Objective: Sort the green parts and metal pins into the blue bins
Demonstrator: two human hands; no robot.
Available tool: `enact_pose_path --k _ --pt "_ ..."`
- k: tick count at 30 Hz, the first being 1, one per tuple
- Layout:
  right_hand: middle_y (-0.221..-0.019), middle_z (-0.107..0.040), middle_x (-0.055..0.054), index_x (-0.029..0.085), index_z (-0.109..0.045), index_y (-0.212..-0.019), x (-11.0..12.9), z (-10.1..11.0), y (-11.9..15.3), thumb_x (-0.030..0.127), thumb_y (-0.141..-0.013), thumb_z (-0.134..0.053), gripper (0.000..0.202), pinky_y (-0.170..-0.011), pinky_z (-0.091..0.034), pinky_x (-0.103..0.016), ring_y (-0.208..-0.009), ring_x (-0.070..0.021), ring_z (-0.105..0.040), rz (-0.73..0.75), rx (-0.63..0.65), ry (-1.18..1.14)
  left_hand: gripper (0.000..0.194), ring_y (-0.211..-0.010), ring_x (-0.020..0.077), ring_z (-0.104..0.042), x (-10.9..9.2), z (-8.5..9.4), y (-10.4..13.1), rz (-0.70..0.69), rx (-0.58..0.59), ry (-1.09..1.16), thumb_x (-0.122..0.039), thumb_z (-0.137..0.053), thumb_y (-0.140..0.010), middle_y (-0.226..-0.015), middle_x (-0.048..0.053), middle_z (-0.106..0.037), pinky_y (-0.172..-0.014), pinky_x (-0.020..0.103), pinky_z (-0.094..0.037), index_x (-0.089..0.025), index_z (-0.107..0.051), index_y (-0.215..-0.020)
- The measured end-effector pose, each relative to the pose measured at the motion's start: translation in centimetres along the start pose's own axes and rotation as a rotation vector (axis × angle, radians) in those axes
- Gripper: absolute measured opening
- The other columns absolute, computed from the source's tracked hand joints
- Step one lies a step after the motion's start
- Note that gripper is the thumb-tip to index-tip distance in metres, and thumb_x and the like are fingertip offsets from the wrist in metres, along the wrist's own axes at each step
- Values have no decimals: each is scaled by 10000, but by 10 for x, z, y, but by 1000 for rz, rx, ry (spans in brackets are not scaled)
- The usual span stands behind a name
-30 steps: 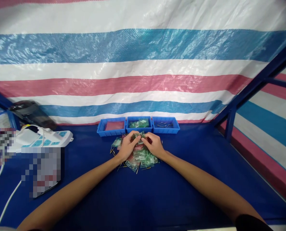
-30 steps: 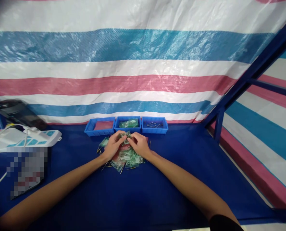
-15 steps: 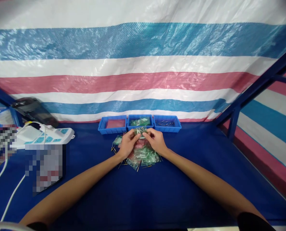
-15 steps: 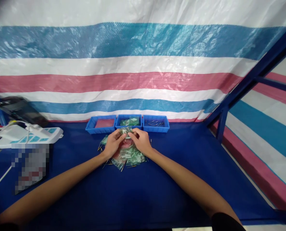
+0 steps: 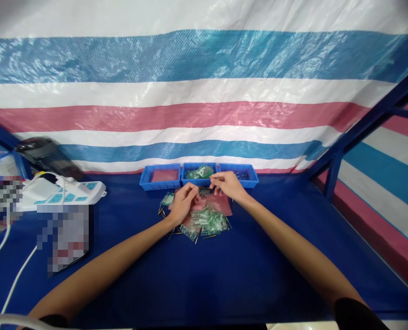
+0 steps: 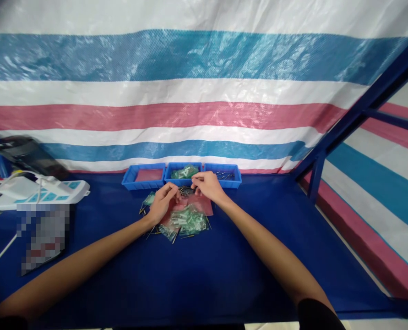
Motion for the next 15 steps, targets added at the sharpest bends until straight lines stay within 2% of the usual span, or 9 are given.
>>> enact_pose_path --k 3,6,10,13,15 --pt "-601 -650 -22 151 -690 -713 20 3 11 143 -808 -582 145 -528 -399 -255 -508 -119 -570 169 44 483 306 -594 119 -526 0 1 0 2 -4 -4 -400 -493 -925 -657 -8 -558 -624 243 -425 -160 -522 -739" --pt "-697 -681 -46 163 -722 -815 19 -4 22 197 -808 -618 109 -586 -381 -269 -633 -153 -598 184 156 798 308 -592 119 -525 1 1 0 1 -5 -6 -404 -500 -919 -651 -10 -557 -622 241 -423 -161 -525 -731" --pt "-888 -690 -118 159 -696 -1002 3 -13 28 328 -844 -609 248 -615 -375 -291 -803 -234 -623 108 264 993 297 -591 118 -523 1 1 0 -4 -4 1 -390 -517 -911 -652 -9 -556 -620 241 -419 -159 -531 -725" --pt "-903 -676 -137 157 -669 -1042 -4 -15 28 356 -855 -594 283 -601 -357 -295 -808 -257 -620 57 289 1059 292 -595 118 -526 1 1 0 -4 -4 6 -381 -522 -910 -654 -7 -558 -625 243 -421 -157 -535 -723" --pt "-895 -675 -130 161 -655 -1058 0 -14 29 345 -859 -588 279 -595 -345 -292 -795 -249 -616 63 266 1060 291 -595 118 -526 0 1 0 -5 -3 5 -376 -521 -911 -651 -6 -558 -626 244 -422 -155 -536 -722"
Point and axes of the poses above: each hand's wrist, its own y-axis away from the middle knuckle, its own z-axis out of the back of the hand, x = y × z, the point moved 9 cm from there along -y, towards the middle knuckle
